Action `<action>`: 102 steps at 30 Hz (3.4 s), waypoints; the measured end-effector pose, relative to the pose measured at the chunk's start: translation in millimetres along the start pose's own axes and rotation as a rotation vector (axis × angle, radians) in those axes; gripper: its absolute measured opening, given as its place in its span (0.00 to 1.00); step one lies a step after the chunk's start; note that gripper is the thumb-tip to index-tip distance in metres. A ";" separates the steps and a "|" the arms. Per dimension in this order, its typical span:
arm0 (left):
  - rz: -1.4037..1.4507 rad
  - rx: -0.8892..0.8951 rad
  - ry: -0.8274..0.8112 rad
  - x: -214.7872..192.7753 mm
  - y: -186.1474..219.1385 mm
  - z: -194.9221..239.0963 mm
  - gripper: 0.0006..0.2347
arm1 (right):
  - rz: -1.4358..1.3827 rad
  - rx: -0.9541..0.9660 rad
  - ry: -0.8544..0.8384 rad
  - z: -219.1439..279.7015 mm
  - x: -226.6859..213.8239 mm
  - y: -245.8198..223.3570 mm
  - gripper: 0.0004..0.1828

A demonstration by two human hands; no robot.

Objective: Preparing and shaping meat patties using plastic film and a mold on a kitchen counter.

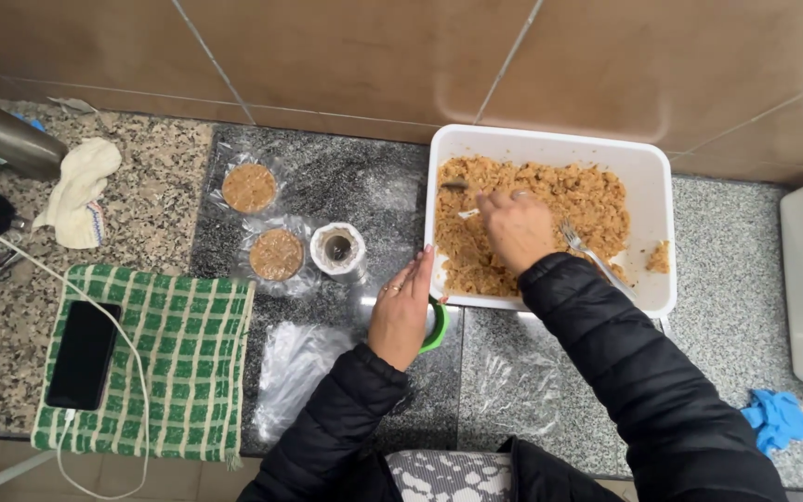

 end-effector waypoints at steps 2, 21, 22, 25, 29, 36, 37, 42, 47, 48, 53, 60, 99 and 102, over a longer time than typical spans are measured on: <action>-0.006 -0.009 -0.010 -4.6 3.9 -0.2 0.30 | -0.061 -0.019 -0.005 4.6 -5.6 -9.1 0.19; 0.244 0.036 -0.001 -7.9 16.6 9.8 0.40 | -0.129 -0.065 0.032 45.1 -27.8 -4.7 0.19; 0.243 0.034 0.002 -10.7 15.1 10.0 0.40 | -0.128 -0.067 0.034 47.5 -31.2 -3.4 0.19; 0.118 0.028 0.040 -16.0 15.4 17.5 0.33 | -0.126 -0.075 0.123 61.7 -43.6 -3.7 0.24; 0.065 0.111 0.096 -18.4 19.9 16.3 0.20 | -0.158 -0.045 0.135 78.9 -54.9 -0.6 0.25; 0.066 0.237 0.178 -6.3 7.7 8.6 0.06 | -0.244 0.002 0.177 100.2 -64.5 3.8 0.24; 0.064 0.239 0.176 -7.5 5.1 7.1 0.06 | -0.246 0.004 0.179 102.7 -62.5 4.0 0.24; 0.023 0.102 0.223 -25.5 -2.3 -14.2 0.06 | -0.308 0.056 0.151 112.4 -59.3 4.7 0.23; -0.277 -0.067 0.185 8.7 -17.2 -35.0 0.10 | -0.336 0.061 0.183 120.9 -61.3 1.6 0.22; -0.347 -0.118 0.126 21.4 -23.7 -42.2 0.11 | -0.331 0.055 0.194 121.0 -61.7 2.0 0.21; -0.175 -0.219 -0.018 45.8 -34.5 -49.3 0.15 | -0.346 0.046 0.186 126.1 -57.2 1.7 0.22; 0.423 -0.312 -0.119 45.6 -40.5 -51.8 0.19 | -0.362 0.078 0.162 124.5 -59.7 -1.0 0.22; -0.053 -0.005 0.137 19.9 1.7 1.9 0.39 | -0.653 0.074 -0.512 76.7 -22.4 -5.2 0.16; -0.048 -0.010 0.146 21.2 3.3 1.9 0.39 | -0.797 0.073 -0.555 75.8 -17.9 5.4 0.16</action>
Point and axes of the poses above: each hand's wrist, its own z-axis away from the middle knuckle, its own x-axis out of the palm, y = z × x, the point moved 1 cm from there along -z, towards the middle knuckle, and after that the axes turned 15 degrees about -y, right-handed, at the moved point
